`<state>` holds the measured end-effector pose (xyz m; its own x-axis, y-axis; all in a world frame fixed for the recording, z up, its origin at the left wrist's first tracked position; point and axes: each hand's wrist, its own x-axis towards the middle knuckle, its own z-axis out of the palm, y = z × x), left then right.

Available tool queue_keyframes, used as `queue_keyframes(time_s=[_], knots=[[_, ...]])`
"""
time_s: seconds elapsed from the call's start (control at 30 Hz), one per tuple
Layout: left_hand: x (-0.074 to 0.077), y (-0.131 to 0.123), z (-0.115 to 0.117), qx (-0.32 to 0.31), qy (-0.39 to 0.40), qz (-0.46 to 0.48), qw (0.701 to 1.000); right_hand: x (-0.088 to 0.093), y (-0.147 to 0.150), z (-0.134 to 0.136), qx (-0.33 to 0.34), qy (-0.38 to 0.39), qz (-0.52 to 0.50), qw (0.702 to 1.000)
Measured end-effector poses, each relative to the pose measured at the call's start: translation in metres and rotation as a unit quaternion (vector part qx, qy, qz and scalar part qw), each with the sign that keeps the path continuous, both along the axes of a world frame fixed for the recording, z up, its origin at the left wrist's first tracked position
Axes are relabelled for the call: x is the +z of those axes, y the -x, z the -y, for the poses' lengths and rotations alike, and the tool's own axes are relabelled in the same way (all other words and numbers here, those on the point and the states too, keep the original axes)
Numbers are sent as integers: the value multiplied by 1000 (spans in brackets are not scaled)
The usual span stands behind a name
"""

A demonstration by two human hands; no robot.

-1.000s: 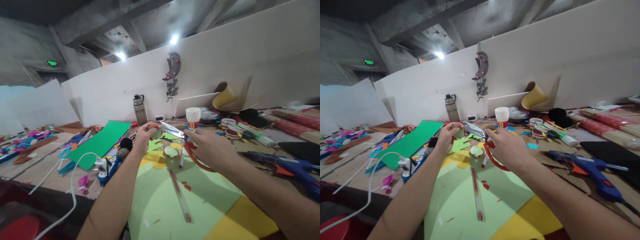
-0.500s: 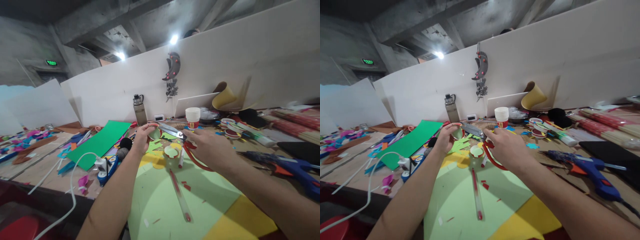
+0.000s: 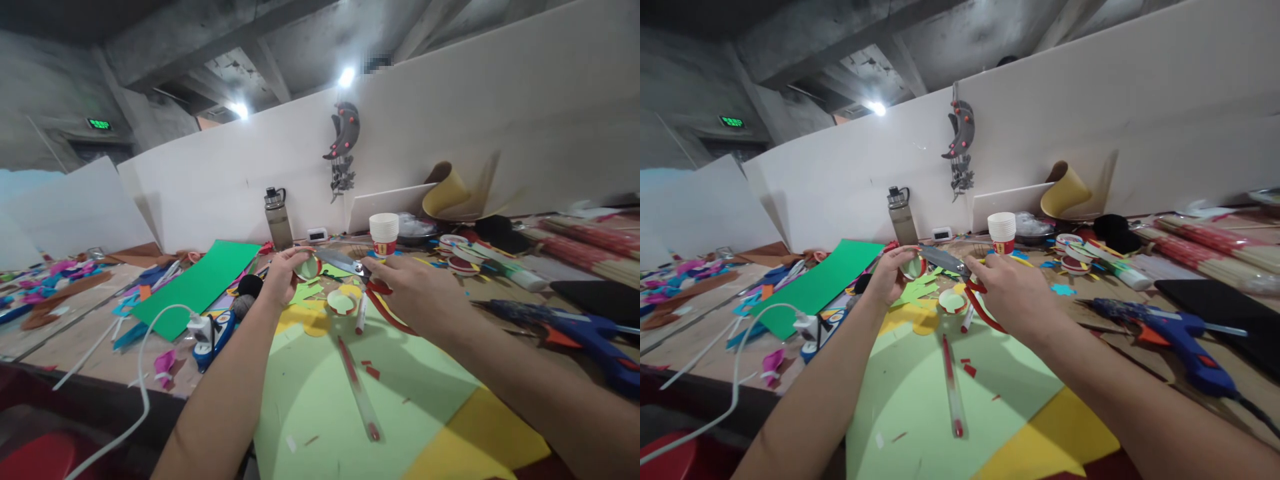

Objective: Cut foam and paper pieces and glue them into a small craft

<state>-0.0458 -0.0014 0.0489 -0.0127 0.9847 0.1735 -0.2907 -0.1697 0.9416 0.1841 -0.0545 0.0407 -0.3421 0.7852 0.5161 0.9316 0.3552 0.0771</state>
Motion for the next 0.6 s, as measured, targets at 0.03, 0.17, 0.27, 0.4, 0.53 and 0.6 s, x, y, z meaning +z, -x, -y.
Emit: queue_keyframes(time_s=[0.03,0.17,0.27,0.4,0.53,0.6], knots=[[0,0,0,0,2,-3,1000,0,0,0,0,0,1,1000],[1,2,0,2,4,-21,1000,0,0,0,-2,-3,4,1000],[1,2,0,5,7,-28,1000,0,0,0,-2,2,3,1000],[1,2,-1,7,10,-26,1000,0,0,-1,-7,17,7,1000],[1,2,-3,9,15,-31,999,0,0,-1,-14,28,11,999],[1,2,-3,7,17,-36,999,0,0,-2,-15,34,13,999]])
